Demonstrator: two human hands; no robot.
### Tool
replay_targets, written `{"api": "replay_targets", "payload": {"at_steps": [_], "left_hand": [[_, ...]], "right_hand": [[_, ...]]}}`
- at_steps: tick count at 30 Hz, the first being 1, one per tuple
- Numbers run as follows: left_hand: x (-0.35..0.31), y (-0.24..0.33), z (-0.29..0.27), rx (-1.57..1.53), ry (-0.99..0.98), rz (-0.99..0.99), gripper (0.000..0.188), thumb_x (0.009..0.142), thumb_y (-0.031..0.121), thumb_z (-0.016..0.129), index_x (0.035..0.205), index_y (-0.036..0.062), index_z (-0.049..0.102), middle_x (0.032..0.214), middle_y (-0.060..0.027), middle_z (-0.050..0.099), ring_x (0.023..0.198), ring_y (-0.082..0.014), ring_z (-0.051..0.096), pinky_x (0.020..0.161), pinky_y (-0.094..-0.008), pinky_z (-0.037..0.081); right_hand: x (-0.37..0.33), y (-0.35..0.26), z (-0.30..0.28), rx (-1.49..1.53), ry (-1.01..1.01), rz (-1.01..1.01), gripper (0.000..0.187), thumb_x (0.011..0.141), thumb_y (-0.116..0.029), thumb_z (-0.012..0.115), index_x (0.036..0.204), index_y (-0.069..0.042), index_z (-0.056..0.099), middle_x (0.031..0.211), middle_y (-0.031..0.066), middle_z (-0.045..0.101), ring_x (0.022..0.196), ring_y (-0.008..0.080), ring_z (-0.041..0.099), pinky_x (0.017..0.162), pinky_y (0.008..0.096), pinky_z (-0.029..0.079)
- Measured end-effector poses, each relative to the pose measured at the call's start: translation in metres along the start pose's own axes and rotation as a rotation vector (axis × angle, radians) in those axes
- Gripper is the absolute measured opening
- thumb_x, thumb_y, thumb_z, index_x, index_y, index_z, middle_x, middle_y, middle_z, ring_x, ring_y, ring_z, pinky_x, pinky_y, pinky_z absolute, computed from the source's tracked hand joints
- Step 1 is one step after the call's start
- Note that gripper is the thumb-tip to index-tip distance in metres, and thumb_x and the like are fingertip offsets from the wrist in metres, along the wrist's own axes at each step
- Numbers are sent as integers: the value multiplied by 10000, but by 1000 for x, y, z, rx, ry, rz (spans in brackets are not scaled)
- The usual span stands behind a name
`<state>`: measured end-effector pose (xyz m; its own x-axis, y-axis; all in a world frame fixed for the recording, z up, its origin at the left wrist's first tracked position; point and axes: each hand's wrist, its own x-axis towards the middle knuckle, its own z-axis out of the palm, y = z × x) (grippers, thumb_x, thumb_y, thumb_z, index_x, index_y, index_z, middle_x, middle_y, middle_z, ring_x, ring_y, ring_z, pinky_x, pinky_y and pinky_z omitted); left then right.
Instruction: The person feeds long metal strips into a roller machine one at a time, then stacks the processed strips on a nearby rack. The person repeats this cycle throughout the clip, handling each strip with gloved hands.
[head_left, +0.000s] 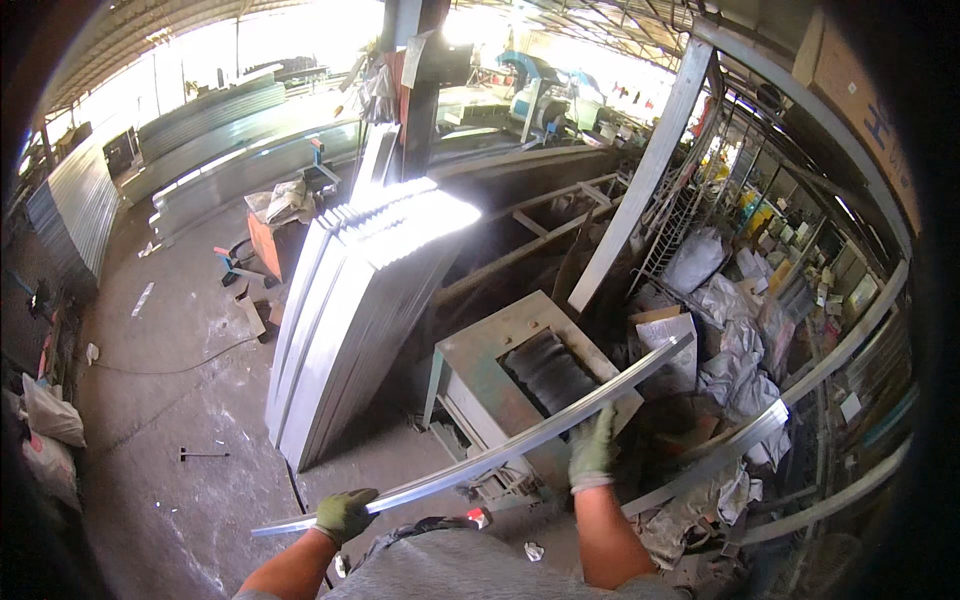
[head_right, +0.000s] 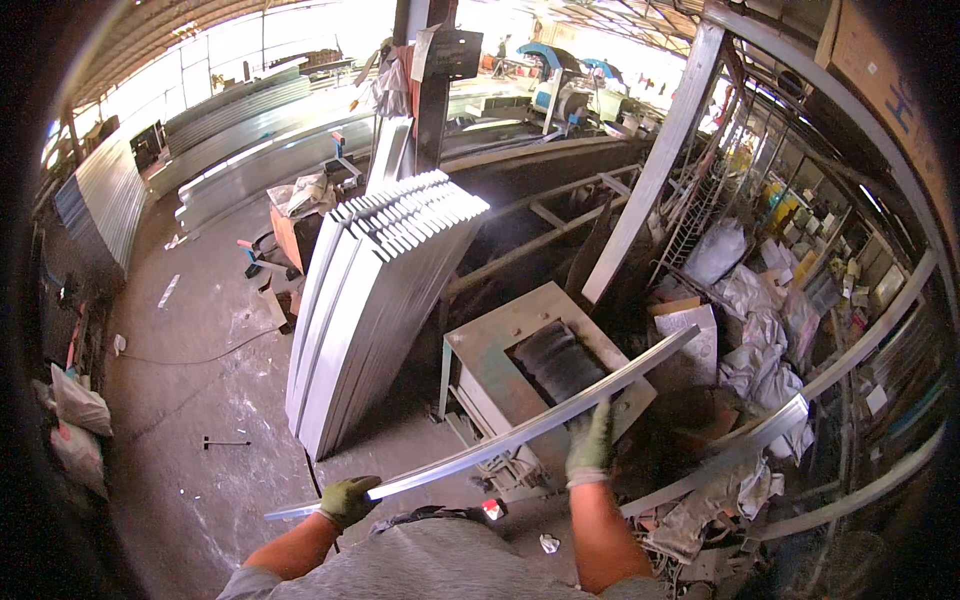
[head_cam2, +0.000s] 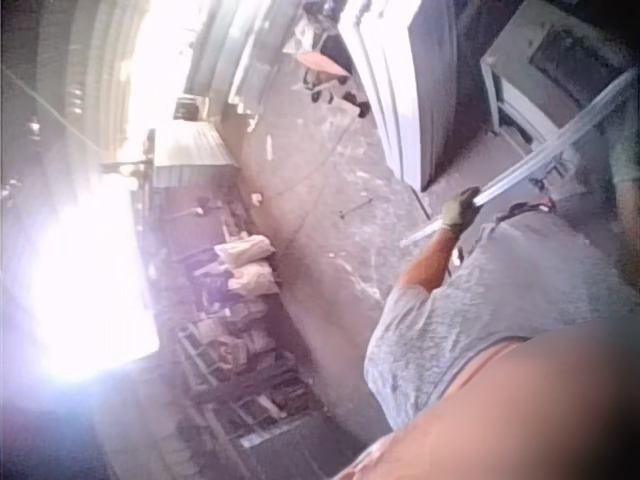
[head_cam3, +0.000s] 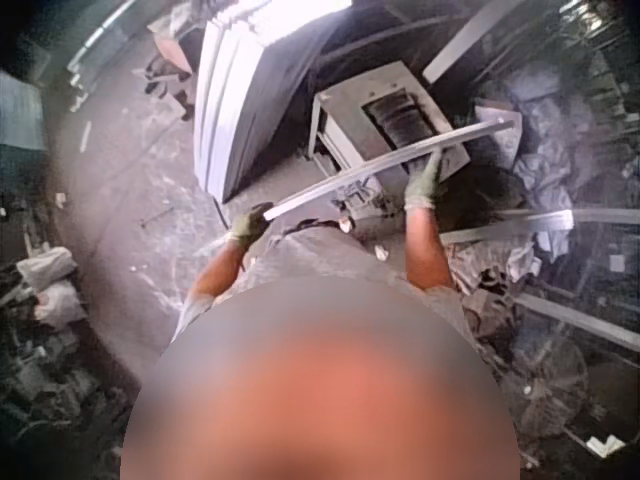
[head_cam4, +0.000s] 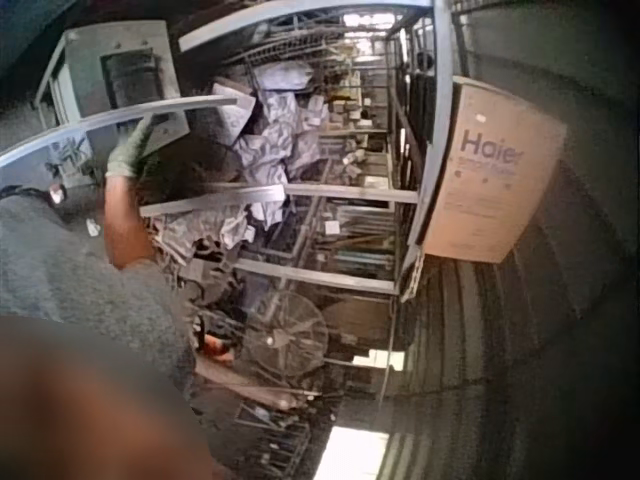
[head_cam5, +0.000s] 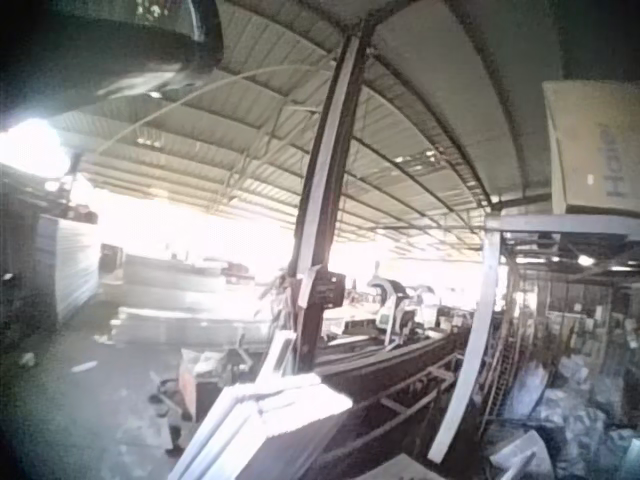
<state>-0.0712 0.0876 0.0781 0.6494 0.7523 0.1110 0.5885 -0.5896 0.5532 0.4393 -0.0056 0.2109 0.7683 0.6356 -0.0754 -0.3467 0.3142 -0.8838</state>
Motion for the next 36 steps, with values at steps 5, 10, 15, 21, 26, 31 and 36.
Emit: {"api": "replay_targets", "payload": {"at_steps": [5, 10, 15, 21, 26, 31, 36], "left_hand": [[72, 82, -13, 69, -108, -45, 357, 1011, 394, 733, 1337, 255, 775, 1199, -125, 834, 1019, -424, 804, 861, -582, 630], [115, 130, -25, 75, -199, -6, 473, 1008, 438, 766, 1414, 196, 746, 1282, -157, 813, 1083, -425, 788, 907, -571, 622], [109, 84, -46, -2, -145, 237, 659, 990, 454, 812, 1539, 119, 670, 1459, -218, 736, 1266, -443, 728, 1051, -542, 594], [-15, -96, -126, 99, -486, -96, 723, 905, 424, 895, 1506, 75, 698, 1355, -243, 791, 1262, -459, 750, 1099, -505, 606], [-93, -179, -163, 138, -612, -252, 492, 986, 441, 720, 1336, 104, 790, 1203, -186, 838, 1134, -423, 793, 985, -495, 632], [-129, -188, -202, 81, -654, -324, 576, 929, 396, 784, 1402, 68, 757, 1216, -226, 820, 1132, -438, 789, 1002, -499, 626], [-154, -185, -211, -114, -784, -487, 509, 921, 308, 766, 1390, 113, 745, 1169, -254, 812, 1107, -448, 790, 955, -522, 626]], "right_hand": [[-54, 82, 17, -55, -75, 396, 934, 1088, -781, 587, 1724, -117, 419, 1676, 106, 514, 1488, 279, 565, 1261, 497, 484], [-77, 110, 30, 57, -93, 355, 812, 1067, -674, 720, 1619, -108, 532, 1464, 99, 692, 1203, 240, 733, 942, 413, 656], [-61, 108, 32, 207, 64, 381, 676, 1049, -580, 791, 1473, -90, 599, 1351, 138, 698, 1172, 305, 725, 994, 509, 635], [-89, 119, 40, 193, 241, 299, 707, 1036, -625, 775, 1500, -123, 597, 1320, 148, 721, 1127, 307, 730, 969, 476, 626], [-118, 166, 69, 96, 250, 385, 639, 1057, -643, 724, 1468, -159, 647, 1290, 83, 779, 1080, 248, 761, 869, 410, 616], [-125, 218, 98, 153, 211, 490, 648, 1041, -595, 778, 1500, -157, 647, 1306, 149, 770, 1122, 307, 779, 1000, 483, 644], [-113, 260, 100, 149, 155, 525, 624, 1065, -531, 767, 1536, -139, 648, 1276, 120, 758, 1110, 295, 780, 986, 501, 656]]}}
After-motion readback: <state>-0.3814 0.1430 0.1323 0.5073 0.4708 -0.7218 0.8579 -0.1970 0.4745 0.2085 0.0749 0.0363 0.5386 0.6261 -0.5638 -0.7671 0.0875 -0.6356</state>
